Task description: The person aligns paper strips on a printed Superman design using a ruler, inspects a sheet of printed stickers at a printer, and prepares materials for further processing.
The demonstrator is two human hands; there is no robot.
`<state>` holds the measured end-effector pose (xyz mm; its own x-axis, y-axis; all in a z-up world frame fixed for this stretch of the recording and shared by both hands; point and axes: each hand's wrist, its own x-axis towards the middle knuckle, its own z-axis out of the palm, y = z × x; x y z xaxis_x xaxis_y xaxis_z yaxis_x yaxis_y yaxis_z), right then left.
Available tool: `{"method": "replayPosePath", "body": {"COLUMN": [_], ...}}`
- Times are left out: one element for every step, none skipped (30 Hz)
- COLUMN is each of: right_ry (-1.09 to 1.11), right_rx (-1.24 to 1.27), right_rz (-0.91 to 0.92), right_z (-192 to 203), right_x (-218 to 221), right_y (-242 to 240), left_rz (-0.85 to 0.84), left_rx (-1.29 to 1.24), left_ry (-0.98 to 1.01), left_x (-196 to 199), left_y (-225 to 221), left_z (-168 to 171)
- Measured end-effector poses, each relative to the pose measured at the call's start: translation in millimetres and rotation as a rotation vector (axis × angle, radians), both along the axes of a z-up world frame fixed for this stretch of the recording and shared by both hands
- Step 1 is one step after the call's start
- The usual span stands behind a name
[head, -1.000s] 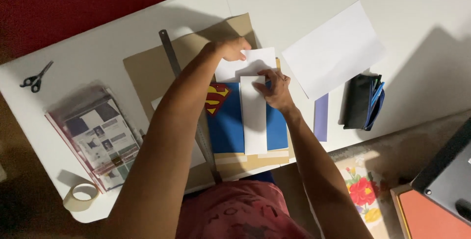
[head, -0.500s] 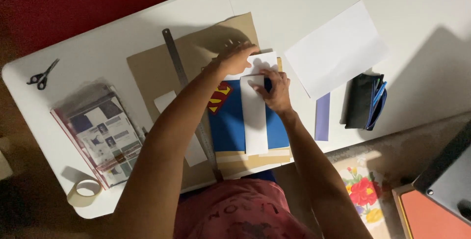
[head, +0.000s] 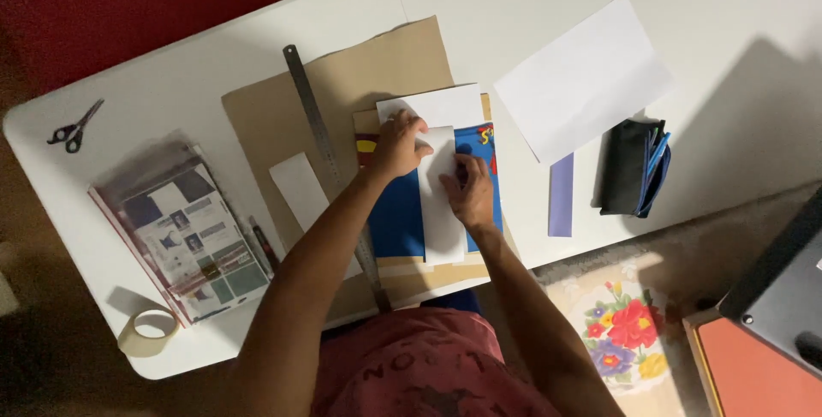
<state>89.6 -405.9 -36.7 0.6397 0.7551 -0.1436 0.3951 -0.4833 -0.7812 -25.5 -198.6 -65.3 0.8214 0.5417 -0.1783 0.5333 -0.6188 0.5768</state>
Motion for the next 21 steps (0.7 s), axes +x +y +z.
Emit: {"method": "replayPosePath", "body": {"right_ry": [-0.002, -0.054, -0.106, -0.108, -0.141, -0.175, -0.177, -0.181, -0.184, -0.186, -0.203, -0.219, -0.220, -0.223, -0.225, -0.227, -0.225, -0.224, -0.226, -0.206, -0.186], "right_rx": [0.001, 0.011, 0.020, 0.021, 0.045, 0.069, 0.071, 0.045, 0.019, 0.020, -0.003, -0.028, -0.027, -0.054, -0.080, -0.080, -0.110, -0.140, -0.140, -0.148, -0.157], "right_rz": [-0.001, 0.016, 0.032, 0.030, 0.035, 0.040, 0.038, -0.002, -0.043, -0.043, -0.070, -0.098, -0.099, -0.118, -0.137, -0.138, -0.150, -0.161, -0.162, -0.188, -0.214], "right_z": [-2, -4, -6, -8, -11, -14, -10, -6, -2, 3, 8, 13, 16, 20, 23, 19, 15, 12, 5, -1, -7], "right_x": [-1, -3, -4, -5, -6, -6, -9, -12, -14, -17, -19, -22, -24, -27, -29, -31, -32, -32, -33, -33, -34], "right_y": [1, 1, 1, -1, -3, -4, -3, -2, -1, -1, -2, -3, -3, -3, -4, -5, -7, -9, -11, -12, -13], "left_rz": [-0.001, 0.050, 0.102, 0.100, 0.094, 0.089, 0.088, 0.088, 0.088, 0.087, 0.077, 0.066, 0.065, 0.066, 0.067, 0.066, 0.058, 0.051, 0.050, 0.031, 0.011], "left_rx": [0.001, -0.010, -0.020, -0.019, -0.051, -0.082, -0.080, -0.077, -0.074, -0.072, -0.054, -0.036, -0.036, -0.064, -0.093, -0.093, -0.088, -0.082, -0.082, -0.079, -0.077], "left_ry": [-0.002, 0.030, 0.062, 0.060, 0.068, 0.076, 0.074, 0.079, 0.084, 0.082, 0.085, 0.089, 0.087, 0.133, 0.179, 0.178, 0.188, 0.198, 0.197, 0.215, 0.234], "left_x": [3, 5, 7, 8, 9, 9, 10, 10, 10, 11, 12, 12, 16, 19, 22, 24, 26, 28, 31, 33, 35], "left_y": [0, -2, -3, -2, -1, 0, -1, -2, -3, -3, -2, -3, -1, 0, 0, 3, 6, 8, 8, 9, 10], "left_z": [-3, -5, -7, -9, -11, -13, -11, -9, -7, 2, 10, 18, 27, 36, 45, 36, 28, 20, 15, 11, 7]}}
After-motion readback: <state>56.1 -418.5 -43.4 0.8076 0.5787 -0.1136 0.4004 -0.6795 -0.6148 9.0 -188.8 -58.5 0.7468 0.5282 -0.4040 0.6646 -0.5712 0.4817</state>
